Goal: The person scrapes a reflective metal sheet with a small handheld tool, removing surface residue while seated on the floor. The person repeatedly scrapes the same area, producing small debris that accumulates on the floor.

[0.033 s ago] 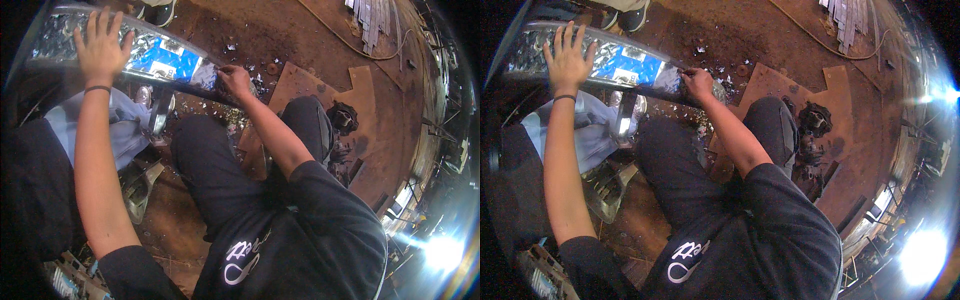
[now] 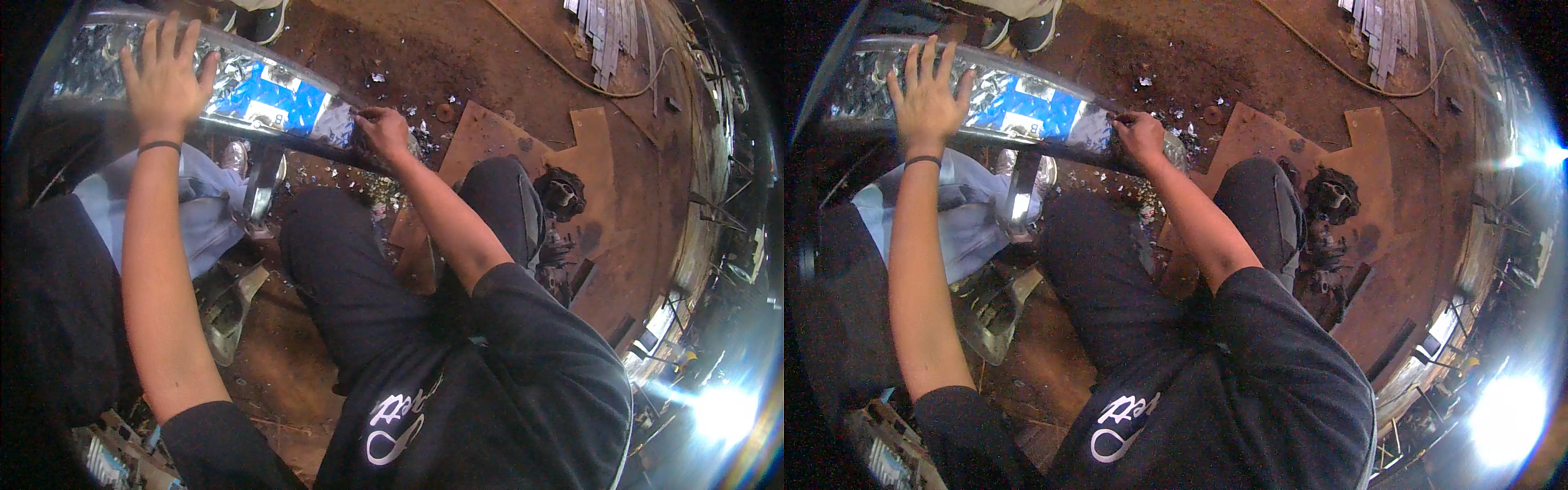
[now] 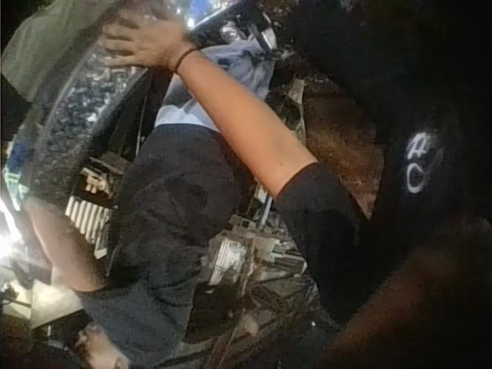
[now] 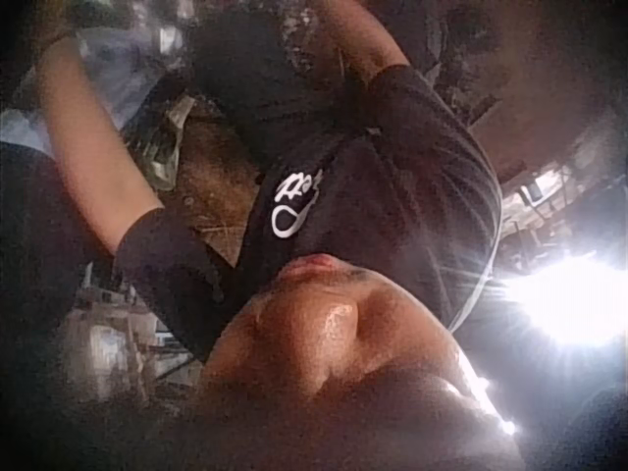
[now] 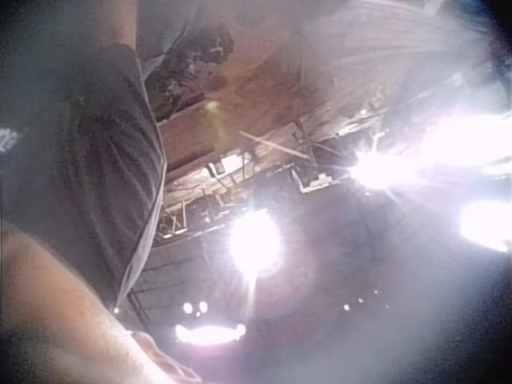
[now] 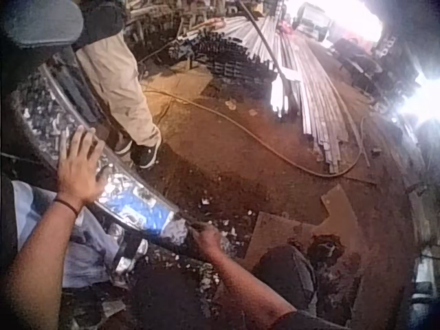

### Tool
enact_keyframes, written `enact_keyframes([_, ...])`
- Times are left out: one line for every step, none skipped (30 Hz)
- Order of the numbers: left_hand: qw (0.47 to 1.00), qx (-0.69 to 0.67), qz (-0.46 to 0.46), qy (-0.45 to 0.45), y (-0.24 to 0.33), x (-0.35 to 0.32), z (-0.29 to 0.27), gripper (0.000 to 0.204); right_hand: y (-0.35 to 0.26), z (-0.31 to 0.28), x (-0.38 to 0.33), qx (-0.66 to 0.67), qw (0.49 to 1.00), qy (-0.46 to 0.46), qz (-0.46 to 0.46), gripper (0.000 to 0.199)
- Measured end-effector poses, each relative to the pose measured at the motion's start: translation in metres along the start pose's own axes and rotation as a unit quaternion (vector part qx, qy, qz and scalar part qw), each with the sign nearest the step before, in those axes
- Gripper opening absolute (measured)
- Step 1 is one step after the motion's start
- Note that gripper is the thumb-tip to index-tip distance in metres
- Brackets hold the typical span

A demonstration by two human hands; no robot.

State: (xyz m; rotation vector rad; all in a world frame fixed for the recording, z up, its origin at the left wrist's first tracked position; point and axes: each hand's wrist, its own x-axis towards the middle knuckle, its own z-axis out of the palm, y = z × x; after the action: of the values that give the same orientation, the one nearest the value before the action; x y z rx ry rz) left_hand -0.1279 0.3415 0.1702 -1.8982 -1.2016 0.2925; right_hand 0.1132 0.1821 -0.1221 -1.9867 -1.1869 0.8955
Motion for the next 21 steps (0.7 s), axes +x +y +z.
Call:
enact_keyframes([1.0, 0.0, 0.001, -0.002, 0.001, 0.0, 0.0, 0.055, 0.001, 0.001, 0.0, 0.012, 1.0, 0.007, 0.002, 0.028])
enact_keyframes([1.0, -0.001, 0.001, -0.002, 0.001, 0.001, 0.0, 0.055, 0.002, 0.003, -0.001, 0.023, 1.0, 0.014, 0.004, 0.028])
enact_keyframes([1.0, -0.003, 0.0, -0.001, 0.001, 0.001, -0.001, 0.055, 0.003, 0.004, -0.001, 0.035, 0.999, 0.021, 0.006, 0.028])
enact_keyframes([1.0, -0.005, 0.001, -0.001, 0.003, 0.001, -0.003, 0.055, 0.006, 0.005, 0.0, 0.029, 0.999, 0.03, -0.007, 0.028])
enact_keyframes([1.0, -0.001, -0.001, -0.02, 0.005, 0.002, -0.006, 0.056, 0.009, 0.005, 0.002, 0.023, 0.999, 0.04, -0.02, 0.028])
enact_keyframes([0.999, 0.003, -0.002, -0.039, 0.007, 0.004, -0.01, 0.057, 0.013, 0.005, 0.003, 0.016, 0.998, 0.049, -0.033, 0.029])
enact_keyframes([0.998, 0.013, -0.004, -0.062, 0.005, 0.003, -0.013, 0.059, 0.009, 0.007, 0.001, 0.015, 0.998, 0.04, -0.036, 0.028])
enact_keyframes([0.998, 0.016, -0.006, -0.069, 0.002, 0.0, -0.013, 0.059, 0.005, 0.008, 0.001, 0.015, 0.999, 0.032, -0.039, 0.028])
enact_keyframes([0.997, 0.018, -0.007, -0.075, -0.001, -0.002, -0.013, 0.059, 0.002, 0.01, -0.001, 0.014, 0.999, 0.023, -0.042, 0.027])
enact_keyframes([0.997, 0.013, -0.008, -0.074, 0.002, 0.001, -0.014, 0.059, 0.008, 0.01, 0.001, 0.029, 0.999, 0.026, -0.027, 0.027])
enact_keyframes([0.997, 0.012, -0.006, -0.071, 0.004, 0.003, -0.014, 0.059, 0.013, 0.012, 0.003, 0.043, 0.999, 0.03, -0.012, 0.026])
enact_keyframes([0.998, 0.011, -0.004, -0.069, 0.006, 0.005, -0.014, 0.059, 0.018, 0.013, 0.005, 0.058, 0.998, 0.034, 0.003, 0.025])
enact_keyframes([0.997, 0.014, -0.004, -0.071, 0.006, 0.004, -0.014, 0.059, 0.016, 0.014, 0.004, 0.062, 0.997, 0.036, 0.001, 0.025])
enact_keyframes([0.997, 0.014, -0.004, -0.072, 0.006, 0.003, -0.014, 0.059, 0.016, 0.016, 0.002, 0.065, 0.997, 0.039, -0.001, 0.025])
enact_keyframes([0.997, 0.015, -0.004, -0.072, 0.006, 0.002, -0.016, 0.059, 0.015, 0.017, 0.0, 0.069, 0.997, 0.041, -0.003, 0.026])
enact_keyframes([0.997, 0.015, -0.006, -0.073, 0.006, 0.002, -0.017, 0.059, 0.013, 0.018, -0.002, 0.066, 0.997, 0.046, 0.001, 0.026])
enact_keyframes([0.997, 0.013, -0.006, -0.072, 0.005, 0.001, -0.016, 0.059, 0.011, 0.019, -0.004, 0.062, 0.997, 0.05, 0.005, 0.026])
enact_keyframes([0.997, 0.011, -0.006, -0.072, 0.005, 0.001, -0.016, 0.059, 0.009, 0.02, -0.005, 0.059, 0.997, 0.055, 0.01, 0.026])
enact_keyframes([0.998, 0.008, -0.007, -0.069, 0.005, 0.002, -0.017, 0.059, 0.01, 0.022, -0.006, 0.058, 0.996, 0.063, -0.002, 0.025])
enact_keyframes([0.998, 0.006, -0.007, -0.067, 0.005, 0.003, -0.016, 0.059, 0.013, 0.024, -0.007, 0.056, 0.996, 0.072, -0.014, 0.025])
enact_keyframes([0.998, 0.005, -0.006, -0.066, 0.004, 0.004, -0.016, 0.059, 0.015, 0.025, -0.008, 0.055, 0.995, 0.08, -0.025, 0.024])
